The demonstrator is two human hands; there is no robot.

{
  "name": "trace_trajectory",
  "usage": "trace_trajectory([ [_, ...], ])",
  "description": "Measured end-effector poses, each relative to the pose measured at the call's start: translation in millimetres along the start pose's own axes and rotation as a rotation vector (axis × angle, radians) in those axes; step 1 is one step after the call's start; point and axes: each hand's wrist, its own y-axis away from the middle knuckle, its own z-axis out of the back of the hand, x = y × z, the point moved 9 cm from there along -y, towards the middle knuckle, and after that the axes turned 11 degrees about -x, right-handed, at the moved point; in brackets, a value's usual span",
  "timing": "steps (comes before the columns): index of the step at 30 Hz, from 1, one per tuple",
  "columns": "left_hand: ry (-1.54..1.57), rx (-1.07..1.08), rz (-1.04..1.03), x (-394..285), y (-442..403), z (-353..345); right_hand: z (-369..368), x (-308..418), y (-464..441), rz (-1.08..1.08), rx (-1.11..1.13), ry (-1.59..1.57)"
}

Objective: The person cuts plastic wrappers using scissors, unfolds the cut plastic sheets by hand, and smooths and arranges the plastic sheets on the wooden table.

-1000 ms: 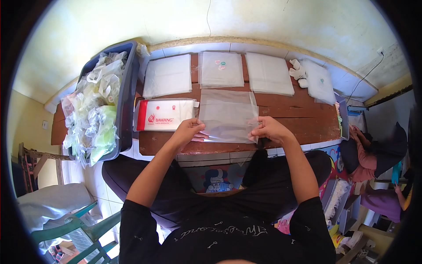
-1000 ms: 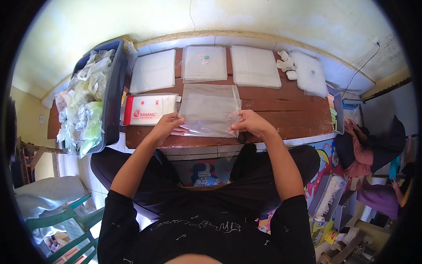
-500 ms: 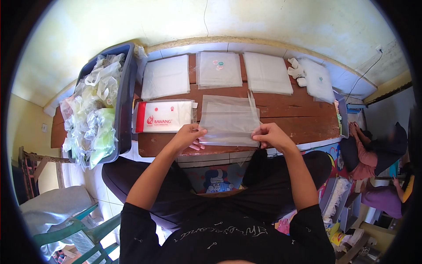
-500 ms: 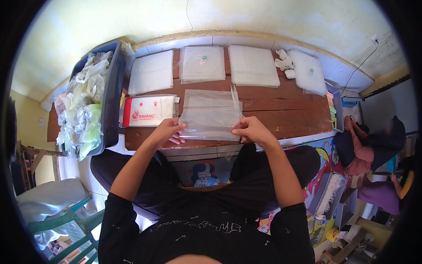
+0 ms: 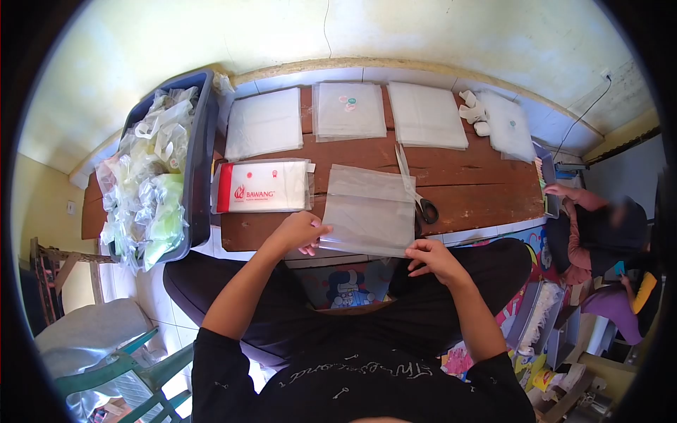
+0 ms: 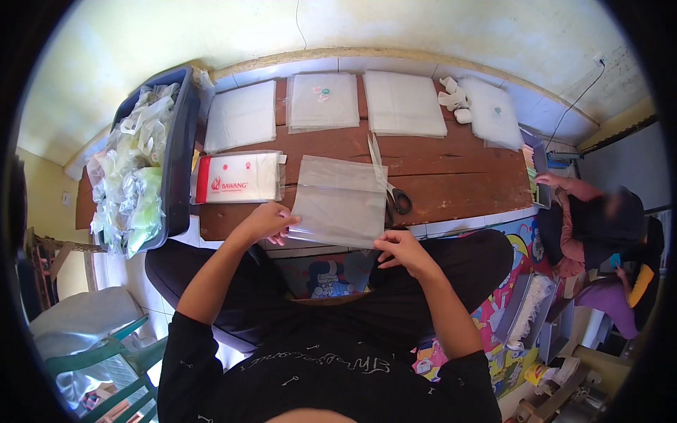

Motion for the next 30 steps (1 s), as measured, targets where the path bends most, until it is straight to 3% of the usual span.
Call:
trace_trajectory([
  [2,-0.127,-0.003,-0.014,-4.8,6.5,1.0,-4.7,-4.2,5.4,-0.077,0.001,-0.096],
  [6,-0.077,0.075,0.019,5.0,2.8,-6.2,-10.7,-11.2,-1.0,-0.087,-0.01,-0.242],
  [12,0.317,0.07,0.018,4.9,0.7,-4.9,-8.9,-3.5,-15.4,0.037,-0.043,-0.485],
  [14,0.581,-0.055,-0.007,-2.8,2.2,7.5,-2.2,-3.9,-20.9,0.126,-0.079,-0.502],
  [18,0.608,-0.054,-0.002,-1.6,4.7,7.6,-5.9,2.2,-13.0,0.087,-0.077,-0.5],
  [20,0.571,-0.006,0.097,1.3,13.1,-3.2,-9.1,0.7,-11.9,0.024,-0.053,-0.539],
  [30,0.49,-0.025,0.007,15.0,-6.2,-9.1,-10.4,-15.9,-18.4,-0.035,0.011,-0.42],
])
